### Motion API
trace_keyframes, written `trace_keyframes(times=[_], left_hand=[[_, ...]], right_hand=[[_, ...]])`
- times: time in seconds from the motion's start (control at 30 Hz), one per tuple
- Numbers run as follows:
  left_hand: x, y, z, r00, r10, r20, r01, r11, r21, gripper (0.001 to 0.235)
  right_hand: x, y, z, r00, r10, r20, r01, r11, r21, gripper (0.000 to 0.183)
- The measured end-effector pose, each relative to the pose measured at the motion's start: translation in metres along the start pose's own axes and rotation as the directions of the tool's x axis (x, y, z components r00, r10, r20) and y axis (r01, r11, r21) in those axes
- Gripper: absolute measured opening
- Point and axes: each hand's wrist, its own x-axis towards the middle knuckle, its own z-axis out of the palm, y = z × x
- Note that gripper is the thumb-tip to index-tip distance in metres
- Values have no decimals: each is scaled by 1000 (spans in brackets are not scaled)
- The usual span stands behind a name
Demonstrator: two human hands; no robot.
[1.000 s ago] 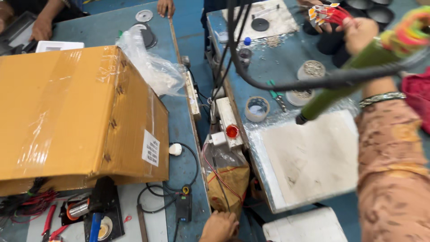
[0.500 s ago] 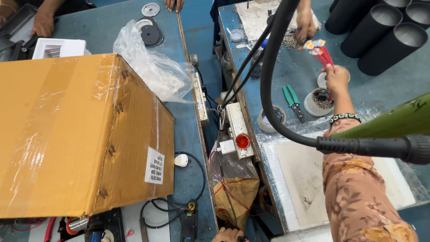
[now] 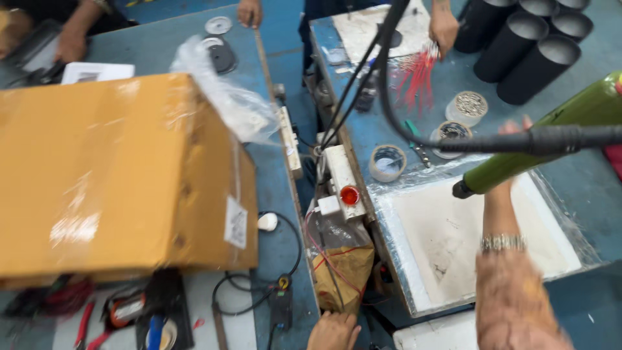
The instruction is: The person uses a soldering iron to attach black and red wires to small square LED modules on a workbench. They repeatedly pick up wires, align them with the LED contacts, and apply solder to secure the connections.
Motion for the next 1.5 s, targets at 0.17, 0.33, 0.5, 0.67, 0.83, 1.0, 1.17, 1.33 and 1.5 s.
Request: trace_keyframes(times=[0.17, 0.33, 0.5, 0.67, 0.83, 1.0, 1.17, 1.33, 1.5], left_hand=[[3, 21, -39, 995, -90, 51, 96, 984, -150, 26], [-5, 54, -83, 960, -250, 125, 277, 790, -548, 23], [-93, 65, -115, 982, -110, 155, 176, 837, -518, 22], [-233, 3, -100, 930, -353, 106, 334, 686, -646, 22], [-337, -52, -61, 758, -562, 332, 590, 372, -716, 36], [-365, -78, -97, 766, -581, 276, 583, 447, -678, 28], [-388, -63, -151, 800, -557, 223, 486, 384, -785, 27], [-422, -77, -118, 838, -527, 144, 378, 368, -850, 24], [-435, -88, -43, 817, -562, 130, 395, 381, -836, 27]], right_hand=[[-175, -75, -5, 828, 431, -359, -416, 901, 121, 26], [-269, -140, 21, 842, 539, 3, -539, 842, 10, 39], [-345, -217, 47, 741, 492, 457, -428, 870, -244, 51], [-431, -267, 92, 449, 445, 774, -434, 867, -247, 31], [-498, -307, 158, 216, 495, 842, -397, 832, -387, 22], [-550, -347, 230, 113, 444, 889, -320, 863, -391, 23], [-575, -366, 261, -23, 446, 895, -299, 851, -432, 25], [-590, -368, 268, -155, 472, 868, -466, 739, -486, 22], [-607, -375, 280, -262, 479, 838, -340, 767, -545, 20]])
